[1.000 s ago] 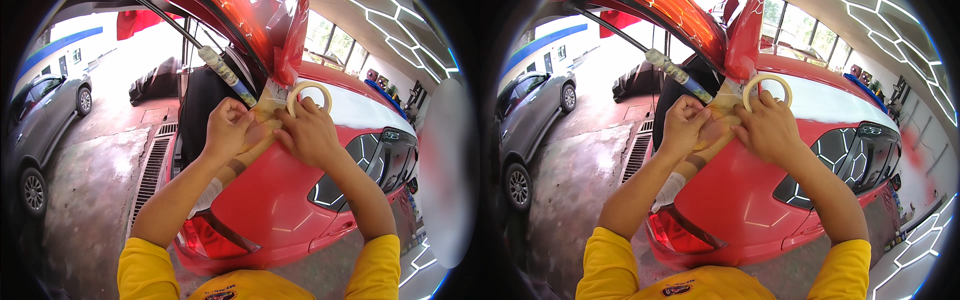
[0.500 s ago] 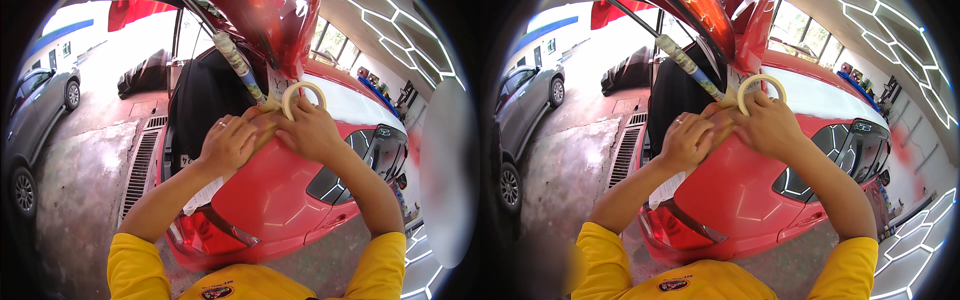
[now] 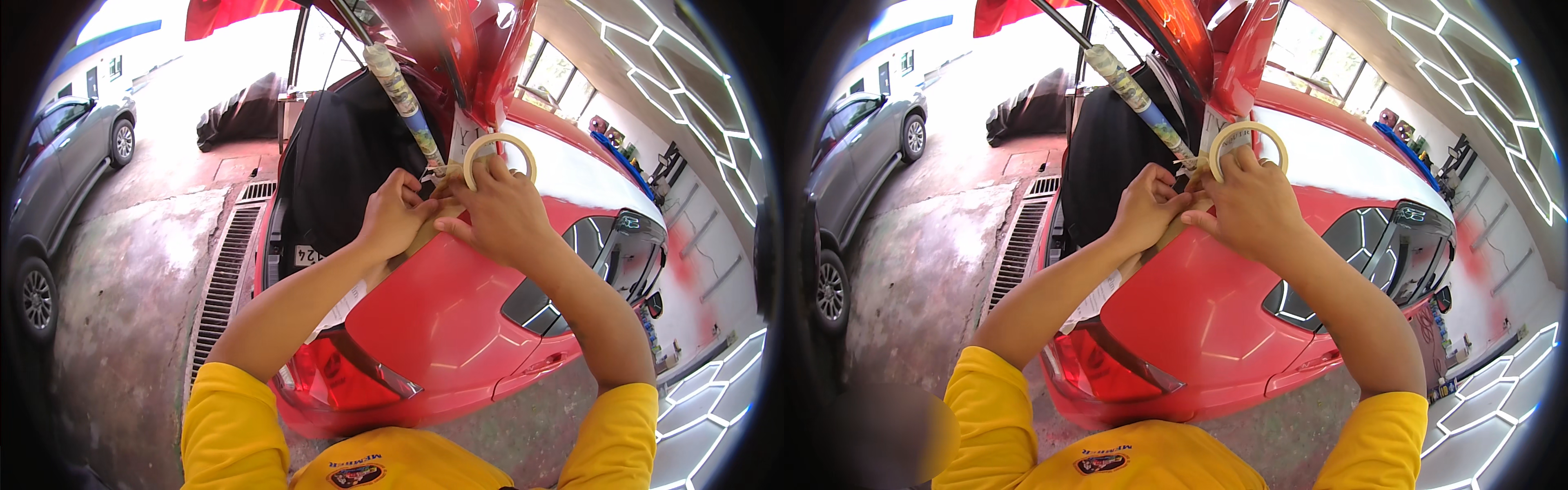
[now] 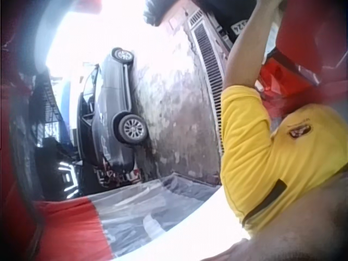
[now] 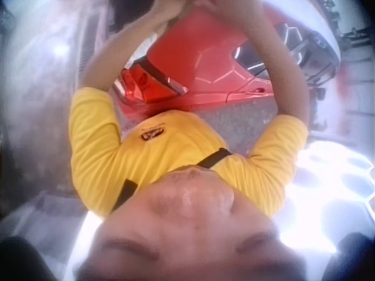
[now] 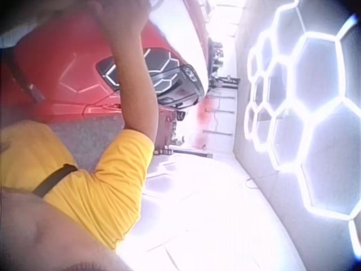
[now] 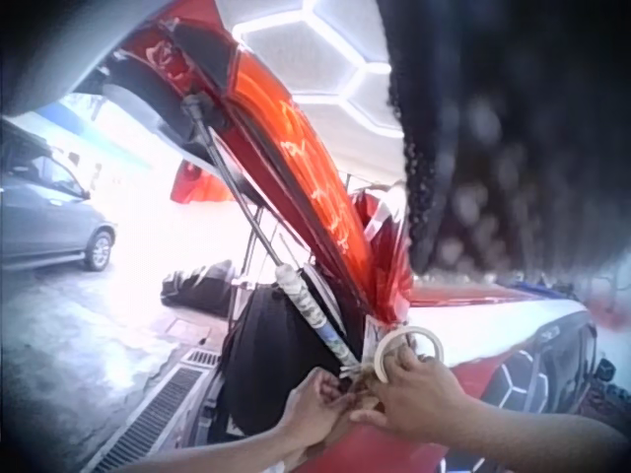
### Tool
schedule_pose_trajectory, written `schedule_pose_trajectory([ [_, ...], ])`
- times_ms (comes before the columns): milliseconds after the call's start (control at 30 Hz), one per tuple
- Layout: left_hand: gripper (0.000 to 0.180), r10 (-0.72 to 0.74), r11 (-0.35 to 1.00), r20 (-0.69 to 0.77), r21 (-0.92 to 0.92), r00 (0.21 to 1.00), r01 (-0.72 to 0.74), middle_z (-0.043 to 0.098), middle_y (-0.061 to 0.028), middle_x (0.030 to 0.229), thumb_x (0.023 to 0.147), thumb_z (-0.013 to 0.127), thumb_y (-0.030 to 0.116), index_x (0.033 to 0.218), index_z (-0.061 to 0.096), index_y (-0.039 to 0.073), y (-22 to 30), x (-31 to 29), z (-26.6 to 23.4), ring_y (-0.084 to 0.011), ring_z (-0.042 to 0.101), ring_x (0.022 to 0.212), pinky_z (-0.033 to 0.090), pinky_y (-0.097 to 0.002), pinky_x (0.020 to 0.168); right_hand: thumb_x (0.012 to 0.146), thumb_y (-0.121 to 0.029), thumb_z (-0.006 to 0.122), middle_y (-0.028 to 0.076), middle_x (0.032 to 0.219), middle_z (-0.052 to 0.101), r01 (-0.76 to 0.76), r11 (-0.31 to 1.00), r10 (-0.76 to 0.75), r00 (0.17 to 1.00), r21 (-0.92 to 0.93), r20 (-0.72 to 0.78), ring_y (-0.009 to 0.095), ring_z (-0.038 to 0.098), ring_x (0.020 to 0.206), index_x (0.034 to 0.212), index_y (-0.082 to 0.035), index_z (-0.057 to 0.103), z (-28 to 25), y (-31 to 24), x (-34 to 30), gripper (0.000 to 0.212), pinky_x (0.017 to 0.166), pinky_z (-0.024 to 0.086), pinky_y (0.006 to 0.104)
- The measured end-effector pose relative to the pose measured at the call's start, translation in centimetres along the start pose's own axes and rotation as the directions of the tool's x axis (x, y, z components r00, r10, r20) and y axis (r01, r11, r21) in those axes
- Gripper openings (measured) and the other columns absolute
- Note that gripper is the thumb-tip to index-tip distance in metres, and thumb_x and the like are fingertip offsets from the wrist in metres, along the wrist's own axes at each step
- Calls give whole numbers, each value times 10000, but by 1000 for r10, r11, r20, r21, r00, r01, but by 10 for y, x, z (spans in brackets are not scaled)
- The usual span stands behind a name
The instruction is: The person applies masking tape and newspaper to the rear of a red car, covering the trunk lid, spoiler, and rear window. They smooth the newspaper and tape to secure it around the edges of the car's bodywork.
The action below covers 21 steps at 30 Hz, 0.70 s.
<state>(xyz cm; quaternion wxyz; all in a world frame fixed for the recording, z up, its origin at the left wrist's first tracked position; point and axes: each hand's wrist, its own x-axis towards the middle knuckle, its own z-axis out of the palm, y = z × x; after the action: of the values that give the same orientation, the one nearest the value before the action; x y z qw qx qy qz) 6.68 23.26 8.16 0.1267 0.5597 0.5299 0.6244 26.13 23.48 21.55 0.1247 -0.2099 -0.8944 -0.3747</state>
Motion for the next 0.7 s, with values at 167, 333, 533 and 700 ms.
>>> schedule_pose_trajectory([
  [167, 343, 197, 889, -112, 439, 974, -129, 739, -116, 1015, 922, 877, 294, 1084, 746, 21, -1, -11, -23, -233, 706, 896, 562, -388, 829, 963, -534, 739, 123, 1185, 714, 46, 997, -41, 997, 66, -72, 318, 615, 1239, 1259, -118, 795, -7, -5, 0, 514, 920, 556, 454],
  [333, 313, -107, 985, 74, 145, 992, 95, 740, -109, 1046, 948, 848, 283, 1116, 777, 29, -20, -56, -95, -271, 677, 1000, 542, -432, 905, 983, -474, 734, 115, 1258, 697, 148, 986, -140, 985, 78, -97, 308, 600, 1237, 1331, -113, 761, -19, -11, -27, 503, 925, 551, 463],
  [533, 245, 41, 930, 119, 358, 992, -81, 722, -107, 1023, 973, 805, 249, 1113, 780, 49, -22, -94, -95, -293, 668, 1048, 526, -441, 957, 991, -586, 681, 127, 1303, 687, 303, 939, -297, 953, 160, -62, 315, 591, 1245, 1364, -71, 731, -8, -38, -7, 637, 925, 545, 469],
  [700, 252, -172, 979, 210, 143, 963, 144, 753, -81, 916, 1028, 778, 261, 1095, 768, 18, -30, -94, -93, -167, 695, 859, 544, -359, 802, 1004, -772, 538, 164, 1138, 735, 269, 958, -274, 961, 101, 38, 332, 649, 1158, 1147, -15, 809, 3, -43, 6, 817, 911, 543, 470],
])
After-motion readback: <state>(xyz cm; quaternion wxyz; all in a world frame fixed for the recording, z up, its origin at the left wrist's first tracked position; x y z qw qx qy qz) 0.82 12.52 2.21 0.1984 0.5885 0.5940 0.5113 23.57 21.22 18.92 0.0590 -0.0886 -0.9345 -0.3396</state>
